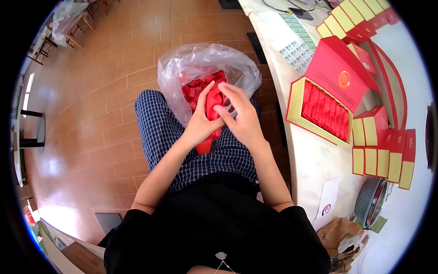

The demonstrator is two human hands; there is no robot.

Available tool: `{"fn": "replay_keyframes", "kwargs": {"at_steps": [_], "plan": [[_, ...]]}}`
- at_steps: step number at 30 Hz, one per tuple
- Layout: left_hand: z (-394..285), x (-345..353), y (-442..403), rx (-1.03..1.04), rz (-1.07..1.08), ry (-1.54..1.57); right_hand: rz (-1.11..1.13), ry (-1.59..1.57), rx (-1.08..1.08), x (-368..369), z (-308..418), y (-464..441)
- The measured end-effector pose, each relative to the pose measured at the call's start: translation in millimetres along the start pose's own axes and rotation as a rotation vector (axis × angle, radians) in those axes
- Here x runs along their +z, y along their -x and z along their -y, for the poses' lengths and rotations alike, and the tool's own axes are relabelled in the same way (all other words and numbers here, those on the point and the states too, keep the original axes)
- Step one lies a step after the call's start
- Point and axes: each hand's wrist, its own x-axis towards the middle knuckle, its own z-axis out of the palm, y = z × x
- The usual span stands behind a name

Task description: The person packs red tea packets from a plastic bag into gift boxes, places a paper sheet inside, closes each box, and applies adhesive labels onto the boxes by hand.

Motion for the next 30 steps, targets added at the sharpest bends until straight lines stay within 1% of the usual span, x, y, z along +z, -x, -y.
{"fn": "replay_keyframes", "kwargs": {"at_steps": [2,4,6,8,9,10,11,12,14,15,17,18,20,21,22,23,26,27,28,30], "plan": [[-14.2,4.3,3.6,0.021,0.017,-0.029,-0.067,-0.059,0.014,-2.2,12.2,0.3],[-28.9,4.9,4.0,0.09,0.086,-0.133,-0.099,-0.021,0.003,-6.4,13.2,3.2],[-41.4,8.6,2.5,-0.012,0.161,-0.031,-0.152,0.015,-0.04,-13.0,15.2,0.4],[-48.7,14.4,-4.2,0.042,0.163,-0.105,-0.21,0.057,-0.069,-22.8,17.7,-1.2],[-49.5,18.9,-8.4,0.05,0.185,-0.112,-0.252,-0.02,-0.043,-30.5,20.9,-4.3],[-50.4,24.7,-13.3,0.056,0.136,-0.068,-0.295,-0.096,-0.018,-37.7,22.0,-6.0],[-52.9,30.9,-17.8,0.057,0.088,-0.021,-0.281,-0.233,0.136,-44.3,24.2,-7.1],[-56.5,36.8,-22.8,0.111,0.064,-0.126,-0.242,-0.364,0.288,-55.3,31.2,-5.6],[-67.9,53.5,-32.6,0.102,0.077,-0.102,-0.169,-0.222,0.27,-75.4,33.0,-6.4],[-68.0,60.7,-39.0,0.105,0.102,-0.097,-0.149,-0.289,0.219,-81.5,27.1,-4.7],[-69.7,77.9,-54.6,-0.062,0.19,0.152,-0.179,-0.287,0.256,-101.0,27.8,-1.6],[-72.6,88.7,-61.3,-0.059,0.218,0.159,-0.187,-0.3,0.286,-111.1,27.8,-0.9],[-78.6,112.2,-72.1,0.123,0.251,0.034,-0.207,-0.265,0.287,-128.0,29.7,-1.5],[-74.7,128.2,-79.9,0.24,0.257,-0.067,-0.246,-0.158,0.32,-138.3,38.9,-2.9],[-67.3,141.3,-87.0,0.474,0.254,-0.272,-0.282,-0.05,0.356,-149.6,46.0,-2.3],[-77.9,158.3,-86.2,0.513,0.273,-0.282,-0.341,0.156,0.285,-161.3,47.8,-0.5],[-102.9,198.1,-97.0,0.705,0.449,-0.467,-0.352,0.222,0.326,-212.2,60.0,8.4],[-109.0,210.0,-98.4,0.69,0.502,-0.455,-0.355,0.182,0.358,-232.5,61.0,11.9],[-118.0,221.3,-97.1,0.639,0.591,-0.295,-0.41,0.23,0.392,-248.8,48.1,21.4],[-121.4,240.9,-106.3,0.608,0.768,-0.349,-0.512,0.202,0.348,-279.8,40.6,38.6]]}}
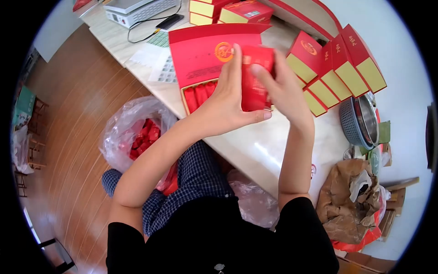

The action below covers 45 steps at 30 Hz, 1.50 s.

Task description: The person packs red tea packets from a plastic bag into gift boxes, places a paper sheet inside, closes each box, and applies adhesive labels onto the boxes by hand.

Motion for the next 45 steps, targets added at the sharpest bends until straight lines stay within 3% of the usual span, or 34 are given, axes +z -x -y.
{"fn": "replay_keyframes", "kwargs": {"at_steps": [3,6,8,9,11,13,16,22,32,35,38,45], "plan": [[25.7,13.3,-30.4,0.017,0.033,-0.065,-0.319,0.165,0.156,-36.0,-30.2,0.3],[53.5,36.8,-57.7,0.043,0.063,-0.119,-0.415,0.39,0.141,-57.3,-53.4,-3.8],[68.1,55.4,-74.2,0.076,0.291,-0.2,-0.421,0.41,0.2,-62.8,-59.6,-7.8],[74.5,71.2,-75.8,0.178,0.175,-0.281,-0.415,0.423,0.178,-63.7,-63.1,-8.7],[87.4,85.3,-83.8,0.221,0.209,-0.374,-0.428,0.585,0.005,-64.4,-73.9,-8.9],[102.3,94.6,-83.5,0.288,0.229,-0.498,-0.393,0.609,0.047,-63.4,-74.7,-8.0],[88.8,80.2,-86.8,0.157,0.456,-0.395,-0.354,0.477,0.2,-60.3,-81.1,-8.7],[79.1,67.2,-88.6,0.039,0.598,-0.312,-0.297,0.725,0.145,-49.0,-87.2,-9.7],[88.0,71.3,-87.2,0.037,0.489,-0.287,-0.152,0.861,0.04,-20.9,-73.5,-10.4],[89.1,73.0,-85.7,0.038,0.421,-0.252,-0.184,0.798,0.016,-20.0,-77.6,-9.7],[94.3,74.0,-86.4,0.083,0.486,-0.314,-0.242,0.778,0.021,-20.9,-81.3,-11.2],[100.0,73.5,-82.8,0.142,0.433,-0.281,-0.19,0.773,0.064,-20.0,-84.3,-12.1]]}}
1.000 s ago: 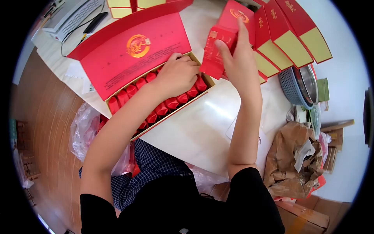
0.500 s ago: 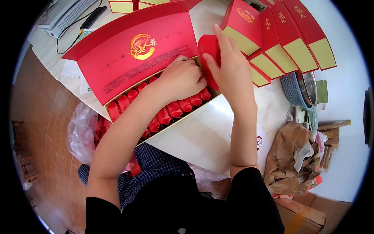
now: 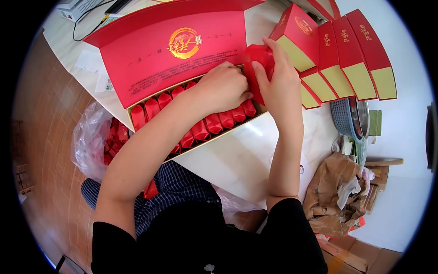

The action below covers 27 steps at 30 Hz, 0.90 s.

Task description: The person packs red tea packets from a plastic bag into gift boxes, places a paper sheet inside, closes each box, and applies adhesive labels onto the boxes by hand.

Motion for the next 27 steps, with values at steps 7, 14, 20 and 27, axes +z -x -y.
{"fn": "replay_keyframes", "kwargs": {"at_steps": [7,14,20,27], "plan": [[1.3,-5.5,0.5,-0.02,0.01,0.025,0.136,-0.065,0.025,-4.2,4.8,-0.1],[-0.4,-8.5,4.3,0.033,-0.074,-0.063,0.205,-0.123,0.095,1.5,-0.1,12.1],[2.2,-2.4,6.9,-0.001,-0.099,-0.099,0.137,-0.202,0.139,8.2,3.7,15.8],[7.6,-5.0,9.7,0.009,-0.1,-0.093,0.131,-0.289,0.1,11.6,3.7,16.7]]}}
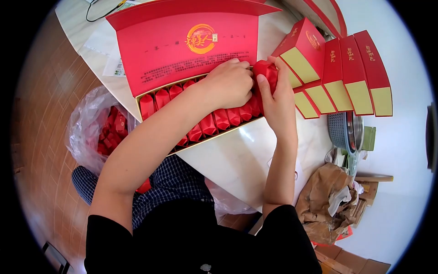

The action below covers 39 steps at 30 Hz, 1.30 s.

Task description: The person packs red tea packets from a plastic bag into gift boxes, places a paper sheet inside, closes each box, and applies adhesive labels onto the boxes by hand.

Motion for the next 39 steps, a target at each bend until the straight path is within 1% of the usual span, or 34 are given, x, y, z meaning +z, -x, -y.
{"fn": "replay_keyframes", "kwargs": {"at_steps": [4,6,11,13,14,16,17,19,21,22,23,24,25,27,28,29,30,31,32,33,34,36,37,39], "plan": [[2.8,0.7,1.4,0.01,-0.036,-0.004,0.026,-0.056,-0.013,5.3,2.7,-1.0],[2.6,0.2,0.9,0.008,-0.019,-0.019,0.049,-0.095,0.062,3.6,4.4,-1.8],[-2.2,0.2,0.2,-0.007,-0.011,-0.063,0.004,-0.058,0.048,4.7,1.8,-0.7],[-4.6,-0.8,-0.4,-0.071,0.04,-0.045,0.003,-0.028,0.02,6.9,5.9,-0.7],[-3.9,-2.2,-1.5,-0.076,0.034,-0.045,0.004,0.001,0.034,8.9,11.7,0.8],[-4.1,-7.9,-4.3,-0.102,0.115,-0.043,0.008,0.032,0.044,9.9,13.7,1.6],[-6.1,-11.9,-6.3,-0.104,0.111,-0.042,0.02,0.066,0.081,10.2,10.6,2.1],[-9.1,-22.5,-9.9,-0.178,0.274,-0.11,0.035,0.103,0.113,7.5,6.7,0.4],[-12.4,-29.5,-7.8,-0.186,0.281,-0.111,0.063,0.126,-0.034,0.9,2.4,-1.4],[-13.1,-30.1,-7.0,-0.189,0.294,-0.112,0.068,0.129,-0.035,0.0,1.7,-3.5],[-12.5,-27.3,-5.7,-0.191,0.292,-0.105,0.122,0.06,0.005,-1.1,1.3,-5.9],[-11.1,-23.5,-3.8,-0.174,0.234,-0.075,0.174,-0.01,0.047,-1.9,1.4,-8.3],[-10.2,-22.4,-2.3,-0.156,0.177,-0.046,0.177,-0.007,0.048,-1.9,3.3,-11.0],[-8.6,-19.6,-2.1,-0.151,0.159,-0.051,0.267,0.026,0.232,-0.3,6.4,-14.0],[-9.8,-21.4,-2.5,-0.144,0.141,-0.06,0.267,0.027,0.238,1.4,3.0,-12.6],[-9.7,-24.5,-3.8,-0.141,0.143,-0.057,0.215,0.127,0.136,3.7,-2.0,-10.6],[-8.0,-28.5,-5.7,-0.223,0.189,0.019,0.163,0.228,0.032,4.8,-4.8,-9.9],[-7.0,-32.0,-7.1,-0.305,0.236,0.095,0.163,0.231,0.033,4.5,-4.3,-10.2],[-5.1,-31.1,-6.6,-0.304,0.235,0.098,0.173,0.253,0.023,3.9,-2.6,-10.2],[-2.8,-29.3,-4.6,-0.267,0.184,0.109,0.184,0.273,0.014,3.5,-0.5,-9.9],[-0.9,-27.0,-2.8,-0.232,0.134,0.119,0.188,0.273,0.016,1.8,1.8,-9.5],[3.1,-20.1,-1.0,-0.211,0.108,0.109,0.31,0.33,0.107,-3.6,6.8,-12.0],[3.7,-20.0,-0.6,-0.189,0.082,0.098,0.31,0.329,0.106,-5.8,7.8,-14.6],[4.5,-18.8,0.4,-0.186,0.073,0.098,0.398,0.328,0.194,-10.1,6.7,-18.3]]}}
